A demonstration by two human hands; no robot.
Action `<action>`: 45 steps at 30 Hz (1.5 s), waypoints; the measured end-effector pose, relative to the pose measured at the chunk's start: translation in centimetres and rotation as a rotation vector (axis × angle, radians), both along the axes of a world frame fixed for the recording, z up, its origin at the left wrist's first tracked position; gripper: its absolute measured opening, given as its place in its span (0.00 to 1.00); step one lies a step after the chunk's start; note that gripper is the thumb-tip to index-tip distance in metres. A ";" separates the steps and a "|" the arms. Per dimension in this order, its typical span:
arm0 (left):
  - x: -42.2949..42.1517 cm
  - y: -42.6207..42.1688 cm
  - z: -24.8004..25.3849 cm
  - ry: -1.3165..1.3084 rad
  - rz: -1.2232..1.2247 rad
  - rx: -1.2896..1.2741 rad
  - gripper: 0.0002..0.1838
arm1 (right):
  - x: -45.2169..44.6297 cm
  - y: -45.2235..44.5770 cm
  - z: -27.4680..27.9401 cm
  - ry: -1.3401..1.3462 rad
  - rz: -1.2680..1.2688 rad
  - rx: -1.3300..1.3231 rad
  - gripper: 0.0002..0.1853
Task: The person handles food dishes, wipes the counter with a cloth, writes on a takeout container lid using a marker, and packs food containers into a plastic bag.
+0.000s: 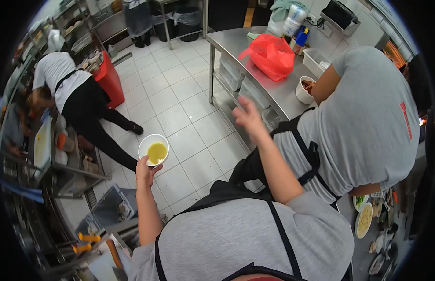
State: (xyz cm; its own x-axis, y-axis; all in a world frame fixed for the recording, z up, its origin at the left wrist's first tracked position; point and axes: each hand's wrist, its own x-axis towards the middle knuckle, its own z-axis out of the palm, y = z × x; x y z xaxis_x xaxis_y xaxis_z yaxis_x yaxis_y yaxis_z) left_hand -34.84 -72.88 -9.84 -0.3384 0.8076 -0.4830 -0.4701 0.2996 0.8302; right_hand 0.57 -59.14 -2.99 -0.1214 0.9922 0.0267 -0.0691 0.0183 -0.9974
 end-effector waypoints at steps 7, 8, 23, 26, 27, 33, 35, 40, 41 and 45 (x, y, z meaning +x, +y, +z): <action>-5.0 9.5 -0.3 0.031 0.008 -0.008 0.22 | 12.9 20.0 -5.0 -0.342 -0.735 0.141 0.43; -5.6 11.3 0.1 0.060 0.003 -0.009 0.22 | 14.6 22.2 -5.6 -0.830 -0.783 0.273 0.47; -5.5 44.7 3.2 0.065 -0.288 0.010 0.21 | 9.8 39.6 -5.6 -0.765 -1.135 0.134 0.40; -3.7 51.9 2.8 0.068 -0.405 0.015 0.21 | 8.5 43.9 -5.7 -0.802 -1.063 0.075 0.42; -3.2 54.2 3.0 0.072 -0.453 0.027 0.21 | 8.9 44.6 -5.7 -0.804 -1.093 0.053 0.42; -0.8 66.4 5.7 0.119 -0.672 0.057 0.21 | 15.9 39.9 0.8 -1.112 -1.247 0.237 0.27; -0.7 70.3 5.6 0.109 -0.725 0.068 0.21 | 20.7 33.1 3.3 -0.963 -1.653 0.053 0.21; 1.5 75.4 6.8 0.132 -0.744 0.104 0.22 | 30.8 18.1 -1.2 -0.628 -1.513 -1.099 0.27; 1.7 76.3 6.6 0.135 -0.758 0.099 0.22 | 29.8 17.9 -1.9 -0.357 -1.530 -0.913 0.26; 3.0 78.5 5.9 0.116 -0.790 0.066 0.23 | 28.3 19.2 -4.0 -0.212 -1.507 -0.608 0.17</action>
State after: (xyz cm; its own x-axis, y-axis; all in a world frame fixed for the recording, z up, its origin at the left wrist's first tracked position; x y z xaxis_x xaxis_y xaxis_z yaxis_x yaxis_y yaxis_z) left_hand -31.87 5.61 -3.91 0.3004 0.8550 -0.4227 -0.0488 0.4564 0.8885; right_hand 28.89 -39.98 -7.03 0.9580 0.0686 -0.2785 -0.2221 -0.4370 -0.8716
